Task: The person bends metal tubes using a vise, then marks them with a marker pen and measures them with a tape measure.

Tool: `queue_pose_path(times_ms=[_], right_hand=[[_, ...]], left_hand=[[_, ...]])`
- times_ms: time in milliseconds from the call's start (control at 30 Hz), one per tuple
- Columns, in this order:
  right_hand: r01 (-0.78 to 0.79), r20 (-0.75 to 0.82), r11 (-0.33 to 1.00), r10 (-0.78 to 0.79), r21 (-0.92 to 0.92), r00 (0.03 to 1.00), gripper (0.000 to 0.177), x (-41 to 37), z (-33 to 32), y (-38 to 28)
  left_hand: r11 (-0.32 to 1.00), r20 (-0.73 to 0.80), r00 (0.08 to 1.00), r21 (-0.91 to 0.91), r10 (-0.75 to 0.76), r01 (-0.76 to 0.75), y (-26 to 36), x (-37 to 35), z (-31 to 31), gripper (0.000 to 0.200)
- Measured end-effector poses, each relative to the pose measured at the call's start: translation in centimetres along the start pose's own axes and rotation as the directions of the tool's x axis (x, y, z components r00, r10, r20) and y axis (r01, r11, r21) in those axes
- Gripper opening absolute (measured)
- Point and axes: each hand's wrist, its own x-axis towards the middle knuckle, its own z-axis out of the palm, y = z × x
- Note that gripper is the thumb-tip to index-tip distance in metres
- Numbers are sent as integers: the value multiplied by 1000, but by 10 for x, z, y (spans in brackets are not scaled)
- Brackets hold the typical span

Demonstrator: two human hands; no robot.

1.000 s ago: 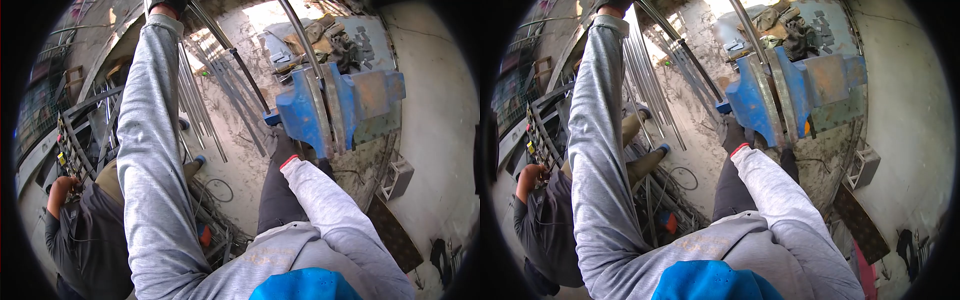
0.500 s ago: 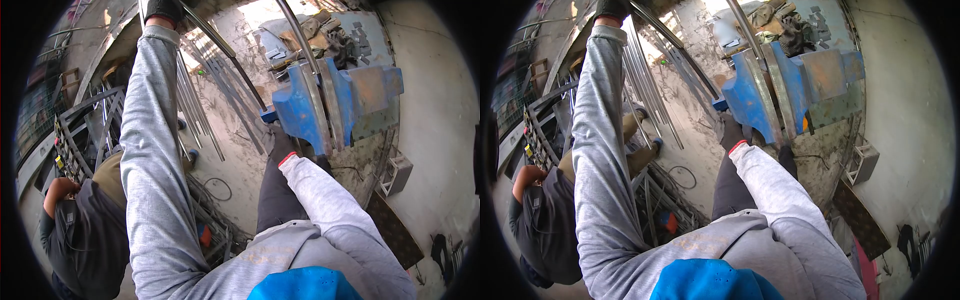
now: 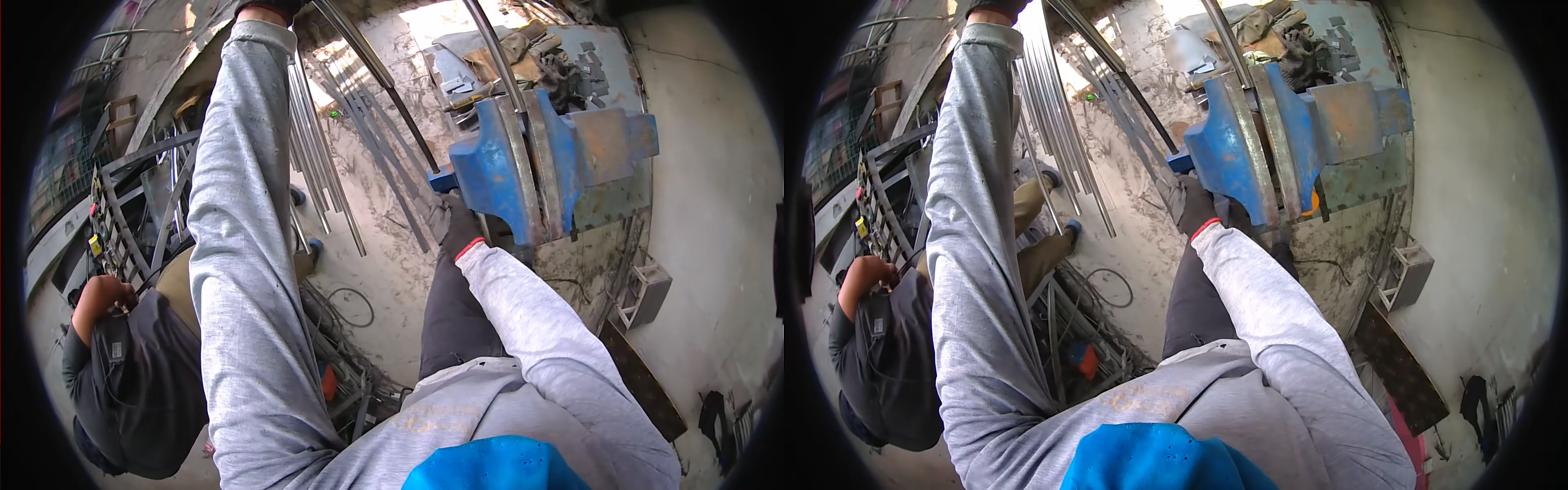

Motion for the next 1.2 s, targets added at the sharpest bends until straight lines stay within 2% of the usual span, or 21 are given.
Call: queue_pose_path(times_ms=[67, 133, 200, 267, 367, 400, 500, 533, 600, 633, 733, 767, 800, 833, 867, 900, 933, 1000, 1067, 1100, 1200], right_hand=[[60, 23, 997, -59, -42, 998, 39, -6, 5, -1], [54, -16, 998, -54, -44, 998, 38, -12, 13, -2], [44, -48, 998, -46, -47, 998, 37, -9, 9, -2], [91, -23, 993, -93, -72, 995, 34, 1, -3, 1], [90, 27, 994, -88, -67, 996, 34, -6, 3, 0], [93, 28, 994, -92, -63, 995, 34, -6, 6, -3], [98, 2, 984, -99, -146, 995, 32, -17, 11, -5], [124, 21, 978, -122, -170, 992, 31, -23, 17, -4], [153, 52, 968, -145, -198, 988, 31, -15, 8, -5], [142, 67, 930, -127, -340, 990, 39, -7, -7, -4], [168, 128, 625, -109, -762, 986, 64, -35, -15, -10], [322, 295, 151, -180, -934, 939, 72, -78, 5, -22], [395, 396, -28, -55, -918, 917, 62, -120, 25, -39], [604, 617, -138, -75, -785, 784, 52, -149, 36, -58], [654, 849, -597, -89, -464, 521, 44, -168, 50, -85], [589, 924, -754, -62, -292, 378, 64, -168, 52, -114], [423, 918, -848, -163, -318, 363, 75, -167, 65, -132], [234, 917, -916, -247, -326, 312, 87, -156, 83, -160], [27, 765, -921, -306, -389, 567, 113, -138, 88, -168], [35, 780, -927, -293, -374, 553, 116, -136, 87, -171], [23, 742, -915, -310, -402, 594, 114, -136, 88, -171]], left_hand=[[999, 243, 970, -14, -26, 30, -6, 7, -11, 54], [1000, 157, 988, -6, -4, 5, -14, 9, -6, 54], [993, -198, 980, 114, 7, 16, -20, 18, -8, 56], [994, -195, 981, 106, -2, 23, -19, 29, -23, 58], [979, -359, 931, 161, -59, 124, -28, 31, -31, 57], [979, -355, 933, 164, -59, 124, -26, 30, -30, 57], [996, -145, 987, 43, -72, 79, -21, 13, -23, 51], [991, 46, 990, 20, -130, 129, -15, 7, -18, 51], [995, -136, 987, 36, -91, 97, -19, -7, -2, 50], [995, -136, 987, 35, -89, 95, -18, -11, 3, 50], [996, -96, 993, 42, -70, 74, -19, -6, 4, 48], [998, -75, 996, 37, -48, 51, -18, -4, 7, 47], [999, -59, 998, 30, -31, 33, -18, -3, 6, 46], [990, 290, 950, -53, -112, 133, -15, 20, -26, 42], [989, 290, 950, -61, -111, 135, -16, 16, -23, 42], [997, 111, 992, -37, -63, 67, -15, 11, -14, 40], [1000, -67, 998, -6, -7, 6, -15, 6, -5, 38], [993, 30, 998, -96, -60, 62, -19, 8, -8, 37], [999, -64, 997, -29, -42, 40, -20, 11, -9, 41], [999, -110, 993, 2, 36, -36, -27, 7, -7, 45], [1000, -112, 993, 4, 25, -24, -24, 8, -6, 46]])
